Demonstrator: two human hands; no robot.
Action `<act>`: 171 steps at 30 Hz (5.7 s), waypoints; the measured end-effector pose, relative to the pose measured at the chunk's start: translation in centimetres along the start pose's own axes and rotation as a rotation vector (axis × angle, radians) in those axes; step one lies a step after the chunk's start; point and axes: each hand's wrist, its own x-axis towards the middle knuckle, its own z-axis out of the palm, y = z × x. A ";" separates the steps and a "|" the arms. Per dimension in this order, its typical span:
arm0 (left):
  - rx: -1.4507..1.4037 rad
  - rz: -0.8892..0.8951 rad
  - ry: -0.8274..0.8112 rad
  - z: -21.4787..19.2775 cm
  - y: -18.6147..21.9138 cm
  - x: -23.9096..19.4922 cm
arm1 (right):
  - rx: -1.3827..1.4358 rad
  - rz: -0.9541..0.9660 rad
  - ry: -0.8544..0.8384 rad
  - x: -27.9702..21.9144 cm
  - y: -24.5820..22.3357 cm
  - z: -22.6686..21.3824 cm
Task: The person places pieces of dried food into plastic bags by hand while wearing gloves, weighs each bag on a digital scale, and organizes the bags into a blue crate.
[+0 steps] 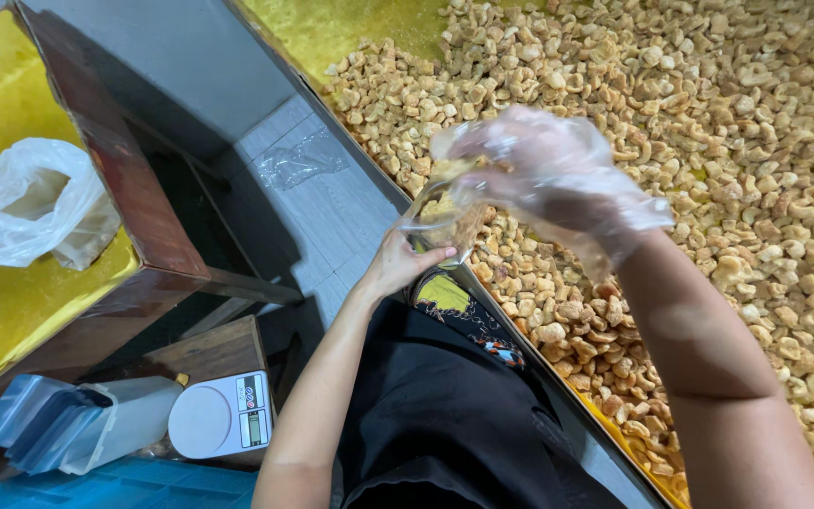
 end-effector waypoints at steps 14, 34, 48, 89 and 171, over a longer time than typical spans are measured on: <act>0.038 -0.052 -0.014 -0.7 -0.4 -0.1 | 0.504 0.079 0.052 1.3 3.4 0.2; -0.245 -0.091 -0.264 -4.9 8.6 -13.4 | 1.123 0.104 -0.370 -2.1 3.1 12.5; 0.673 0.006 -0.408 -13.5 17.9 -12.6 | 1.673 -0.194 -0.588 -5.4 -5.6 10.4; 0.574 0.003 -0.093 -11.5 10.9 -10.1 | 0.321 -0.227 -0.303 1.1 -4.4 15.5; -0.062 -1.494 0.928 -12.7 -23.3 -73.0 | 0.118 -1.234 -1.212 -16.0 -50.2 56.0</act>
